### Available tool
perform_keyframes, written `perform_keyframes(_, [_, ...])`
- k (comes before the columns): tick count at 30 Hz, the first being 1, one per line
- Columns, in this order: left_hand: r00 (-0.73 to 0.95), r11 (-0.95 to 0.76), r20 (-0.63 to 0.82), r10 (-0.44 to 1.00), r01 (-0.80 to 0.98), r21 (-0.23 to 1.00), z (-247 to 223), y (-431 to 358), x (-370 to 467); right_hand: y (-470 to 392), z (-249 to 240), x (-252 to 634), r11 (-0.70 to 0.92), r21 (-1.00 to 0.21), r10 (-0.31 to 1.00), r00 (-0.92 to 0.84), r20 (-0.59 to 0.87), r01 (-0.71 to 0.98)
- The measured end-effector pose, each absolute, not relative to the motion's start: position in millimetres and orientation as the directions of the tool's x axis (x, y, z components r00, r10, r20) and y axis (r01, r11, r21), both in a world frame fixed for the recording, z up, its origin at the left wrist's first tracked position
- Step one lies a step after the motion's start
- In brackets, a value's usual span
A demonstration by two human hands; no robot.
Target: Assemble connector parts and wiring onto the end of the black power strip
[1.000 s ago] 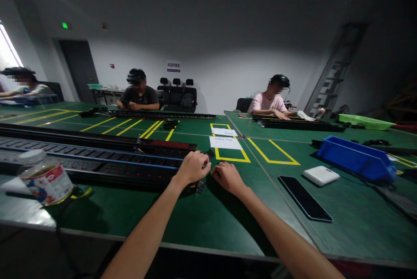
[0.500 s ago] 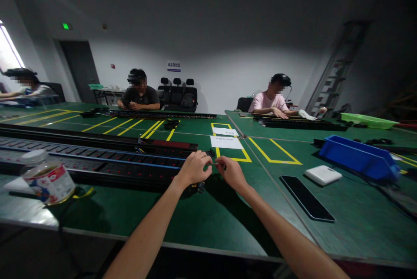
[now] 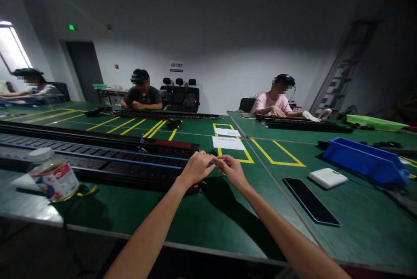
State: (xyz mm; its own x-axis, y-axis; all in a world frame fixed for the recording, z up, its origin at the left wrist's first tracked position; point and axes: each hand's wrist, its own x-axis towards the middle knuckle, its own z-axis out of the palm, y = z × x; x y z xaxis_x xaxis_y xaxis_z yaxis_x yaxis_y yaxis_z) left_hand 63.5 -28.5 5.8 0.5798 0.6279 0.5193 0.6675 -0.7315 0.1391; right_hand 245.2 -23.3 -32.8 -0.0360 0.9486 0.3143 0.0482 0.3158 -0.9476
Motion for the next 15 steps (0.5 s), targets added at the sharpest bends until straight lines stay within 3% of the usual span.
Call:
perform_keyframes(4, [0.45,-0.667,0.572,0.686,0.702,0.248,5,-25,61,-28,-28,245,0.154,-0.977,0.988,0.024,0.152,-0.148])
perform_keyframes(7, [0.253,-0.581,0.58,0.775,0.646,0.495,-1,-12,57,-29,-30,246,0.101,-0.956,0.994,0.063,0.086,-0.277])
perform_keyframes(11, [0.013,-0.456,0.483,0.875,0.354,0.817,-9,8,51,-30,-36,243,0.063,-0.927,0.997,-0.014,0.073,-0.371])
perform_keyframes(15, [-0.122,-0.273,0.273,0.954,0.021,0.962,-10,16,48,-33,-43,234,-0.026,-0.933,0.976,-0.211,0.054,-0.359])
